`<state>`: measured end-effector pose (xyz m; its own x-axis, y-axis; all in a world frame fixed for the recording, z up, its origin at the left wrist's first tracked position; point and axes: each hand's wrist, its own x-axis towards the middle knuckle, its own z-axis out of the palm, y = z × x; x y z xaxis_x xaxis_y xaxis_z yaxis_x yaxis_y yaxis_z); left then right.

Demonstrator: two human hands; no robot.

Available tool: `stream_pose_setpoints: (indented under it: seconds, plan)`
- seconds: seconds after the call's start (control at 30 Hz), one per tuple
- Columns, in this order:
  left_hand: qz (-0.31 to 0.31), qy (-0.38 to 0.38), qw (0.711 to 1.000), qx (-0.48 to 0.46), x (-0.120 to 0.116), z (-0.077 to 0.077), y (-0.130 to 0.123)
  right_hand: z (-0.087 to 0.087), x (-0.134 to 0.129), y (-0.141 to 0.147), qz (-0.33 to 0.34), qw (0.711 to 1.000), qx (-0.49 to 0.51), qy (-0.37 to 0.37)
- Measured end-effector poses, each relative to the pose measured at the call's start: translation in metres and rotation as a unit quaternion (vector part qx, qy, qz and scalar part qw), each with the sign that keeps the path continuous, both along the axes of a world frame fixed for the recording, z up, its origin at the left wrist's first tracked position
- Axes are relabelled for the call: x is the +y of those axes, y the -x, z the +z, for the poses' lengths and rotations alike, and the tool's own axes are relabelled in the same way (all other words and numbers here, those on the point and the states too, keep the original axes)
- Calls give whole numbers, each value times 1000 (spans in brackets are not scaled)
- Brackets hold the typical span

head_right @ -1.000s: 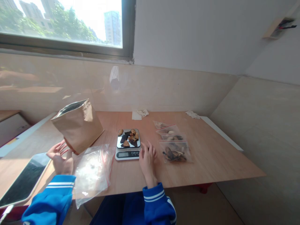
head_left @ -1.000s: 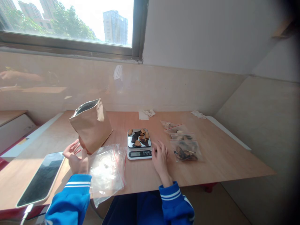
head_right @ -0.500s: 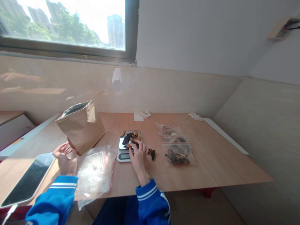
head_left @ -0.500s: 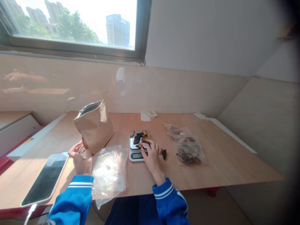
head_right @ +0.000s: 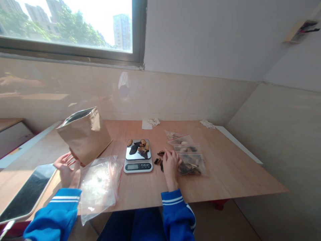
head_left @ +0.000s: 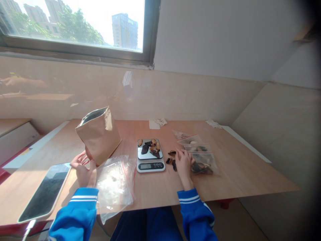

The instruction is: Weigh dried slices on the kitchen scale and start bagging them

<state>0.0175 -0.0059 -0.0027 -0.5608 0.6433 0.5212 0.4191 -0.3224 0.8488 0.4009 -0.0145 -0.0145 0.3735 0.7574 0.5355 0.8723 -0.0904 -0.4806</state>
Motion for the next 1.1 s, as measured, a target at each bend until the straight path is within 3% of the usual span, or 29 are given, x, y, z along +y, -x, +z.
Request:
stream_pose_setpoints:
  seconds: [0.13, 0.37, 0.57, 0.73, 0.83, 0.97, 1.1]
  plan:
    - [7, 1, 1000, -1, 0, 0, 1, -10, -15, 2, 32, 999, -24, -18]
    - [29, -5, 1000, -7, 7, -7, 5, -27, -40, 12, 59, 993, -98, 16]
    - [27, -5, 1000, -13, 9, -10, 8, -33, -44, 8, 90, 994, -64, 5]
    - [27, 2, 1000, -7, 8, -9, 7, -17, -43, 19, 100, 991, 45, -74]
    - [19, 1, 1000, -3, 8, -8, 7, 1, -37, 42, 171, 974, 103, -110]
    - [20, 4, 1000, -1, 8, -9, 7, 18, -19, 76, 286, 952, 74, -86]
    - [24, 5, 1000, 2, 8, -11, 8, 19, 1, 93, 307, 949, -1, -73]
